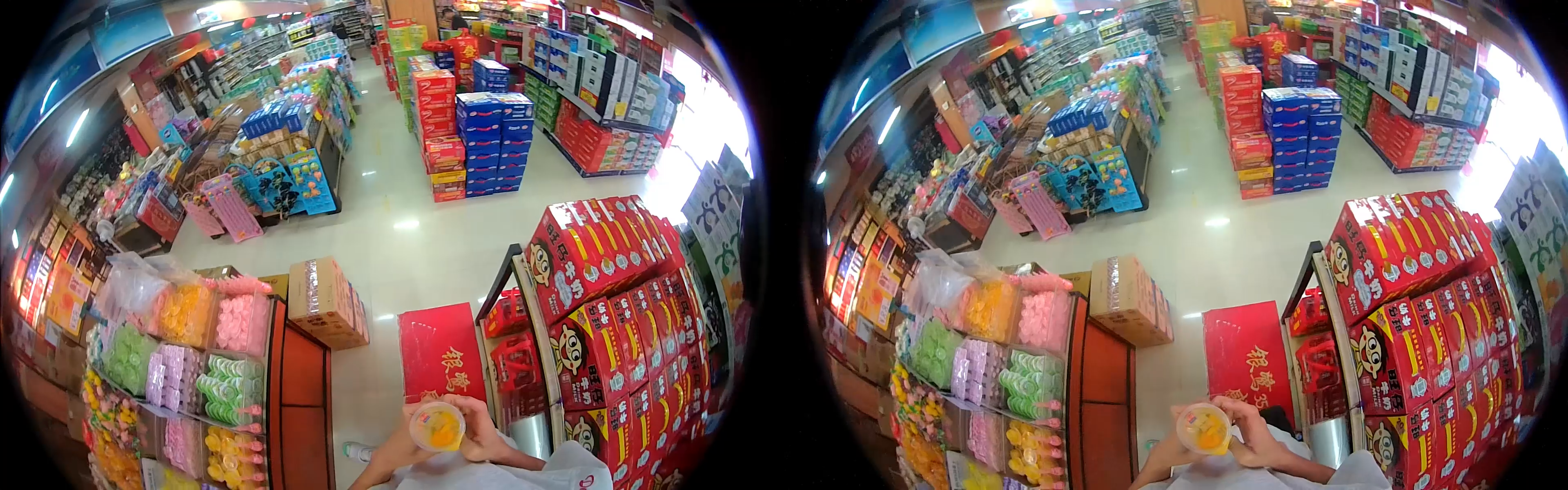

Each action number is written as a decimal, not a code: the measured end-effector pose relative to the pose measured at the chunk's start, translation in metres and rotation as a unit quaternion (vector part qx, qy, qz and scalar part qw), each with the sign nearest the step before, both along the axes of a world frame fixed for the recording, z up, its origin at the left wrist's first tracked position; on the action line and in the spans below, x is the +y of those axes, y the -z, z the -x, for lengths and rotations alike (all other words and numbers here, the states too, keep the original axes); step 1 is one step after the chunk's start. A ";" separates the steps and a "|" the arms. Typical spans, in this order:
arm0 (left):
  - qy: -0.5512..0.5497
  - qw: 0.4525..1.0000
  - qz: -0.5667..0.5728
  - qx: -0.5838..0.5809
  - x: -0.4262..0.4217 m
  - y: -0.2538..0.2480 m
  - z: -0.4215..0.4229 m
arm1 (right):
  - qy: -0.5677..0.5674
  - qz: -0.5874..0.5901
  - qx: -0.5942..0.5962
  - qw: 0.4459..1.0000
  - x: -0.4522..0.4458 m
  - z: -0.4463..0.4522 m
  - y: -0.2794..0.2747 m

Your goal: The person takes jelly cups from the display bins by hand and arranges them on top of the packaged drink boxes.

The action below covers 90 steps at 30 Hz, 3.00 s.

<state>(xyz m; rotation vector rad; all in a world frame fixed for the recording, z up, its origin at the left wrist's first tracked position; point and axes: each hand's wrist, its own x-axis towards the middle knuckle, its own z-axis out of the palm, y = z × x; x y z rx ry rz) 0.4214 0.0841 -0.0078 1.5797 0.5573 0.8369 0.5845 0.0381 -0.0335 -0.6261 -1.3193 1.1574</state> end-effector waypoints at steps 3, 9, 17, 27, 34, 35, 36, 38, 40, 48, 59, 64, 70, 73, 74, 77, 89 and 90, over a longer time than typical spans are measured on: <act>0.009 0.994 -0.095 0.045 -0.003 0.019 0.016 | -0.013 0.011 -0.016 1.000 0.003 0.004 -0.003; -0.074 0.997 -0.025 0.021 -0.015 0.050 0.034 | -0.033 0.033 -0.013 0.999 0.006 0.017 0.003; -0.128 0.991 -0.009 0.050 -0.011 0.014 0.050 | -0.066 0.027 -0.008 0.997 0.019 0.043 0.014; -0.184 0.960 -0.178 0.117 -0.021 0.014 0.088 | -0.076 0.099 0.013 0.992 0.011 0.084 0.017; -0.145 0.976 -0.111 0.119 -0.024 0.009 0.099 | -0.065 0.086 0.025 0.994 0.001 0.091 0.021; -0.134 0.980 -0.094 0.113 -0.025 0.021 0.100 | -0.065 0.089 0.020 0.994 -0.001 0.089 0.021; -0.123 0.983 -0.079 0.107 -0.024 0.021 0.099 | -0.076 0.114 0.032 0.990 -0.002 0.087 0.022; -0.116 0.988 -0.038 0.090 -0.027 0.014 0.096 | -0.087 0.141 0.040 0.985 -0.004 0.084 0.021; -0.109 0.991 0.005 0.073 -0.027 0.002 0.090 | -0.088 0.114 0.022 0.989 -0.004 0.079 0.018; -0.086 0.994 -0.055 0.034 -0.029 0.026 0.072 | -0.069 0.016 -0.041 0.997 -0.004 0.058 0.021; -0.046 0.995 -0.045 0.075 -0.030 0.037 0.069 | 0.053 -0.005 -0.006 0.999 -0.016 0.066 0.036; -0.042 0.989 -0.127 0.062 -0.029 0.016 0.079 | 0.076 0.005 0.009 0.997 -0.022 0.079 0.022; -0.009 0.984 -0.135 0.115 -0.029 0.007 0.097 | 0.078 -0.008 0.074 0.994 -0.027 0.100 0.032; 0.020 0.991 -0.091 0.093 -0.030 0.019 0.106 | 0.075 0.017 0.081 0.994 -0.028 0.110 0.028; 0.016 0.988 -0.104 0.113 -0.032 0.025 0.109 | 0.076 0.027 0.088 0.993 -0.029 0.113 0.028; -0.016 0.987 -0.112 0.117 -0.034 0.024 0.119 | 0.072 0.005 0.073 0.995 -0.025 0.125 0.024; -0.049 0.984 -0.114 0.126 -0.052 0.025 0.180 | 0.024 -0.009 0.019 0.999 -0.026 0.172 0.018; -0.033 0.981 -0.142 0.130 -0.052 0.023 0.185 | 0.024 -0.007 0.017 1.000 -0.026 0.176 0.018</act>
